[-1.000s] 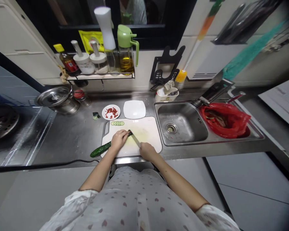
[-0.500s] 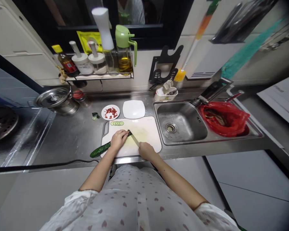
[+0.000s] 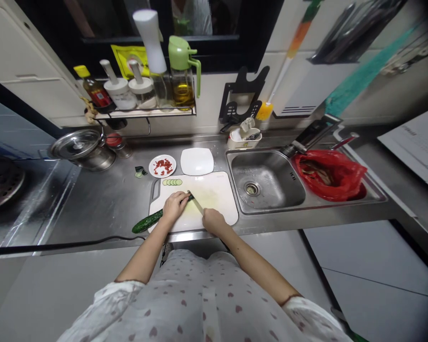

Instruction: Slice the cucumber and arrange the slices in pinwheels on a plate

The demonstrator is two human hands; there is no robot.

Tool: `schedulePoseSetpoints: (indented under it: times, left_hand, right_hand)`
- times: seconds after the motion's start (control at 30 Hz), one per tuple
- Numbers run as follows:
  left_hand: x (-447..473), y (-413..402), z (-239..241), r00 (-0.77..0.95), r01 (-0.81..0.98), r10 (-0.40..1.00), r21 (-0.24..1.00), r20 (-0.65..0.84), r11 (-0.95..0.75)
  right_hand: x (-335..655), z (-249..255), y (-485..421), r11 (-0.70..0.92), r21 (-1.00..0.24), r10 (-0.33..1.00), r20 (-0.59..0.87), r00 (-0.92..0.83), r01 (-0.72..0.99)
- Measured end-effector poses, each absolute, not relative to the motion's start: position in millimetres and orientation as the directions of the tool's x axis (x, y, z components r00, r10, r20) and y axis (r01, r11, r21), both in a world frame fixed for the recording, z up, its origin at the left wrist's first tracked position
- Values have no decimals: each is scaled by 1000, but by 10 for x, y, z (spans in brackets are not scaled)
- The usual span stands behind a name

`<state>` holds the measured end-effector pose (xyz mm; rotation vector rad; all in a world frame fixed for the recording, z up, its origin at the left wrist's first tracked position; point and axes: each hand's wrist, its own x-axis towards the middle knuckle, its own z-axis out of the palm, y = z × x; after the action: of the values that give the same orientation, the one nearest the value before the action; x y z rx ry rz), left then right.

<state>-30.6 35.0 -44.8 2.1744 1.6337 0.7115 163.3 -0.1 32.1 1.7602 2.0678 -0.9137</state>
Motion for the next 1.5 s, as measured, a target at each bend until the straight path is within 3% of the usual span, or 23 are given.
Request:
schedulePoseSetpoints:
  times: [1.5]
  left_hand:
    - [-287,340,-434,175,784,970,572,171,-242]
  right_hand:
    - [1751,229,-167,53,-244,776,-601,-194,968]
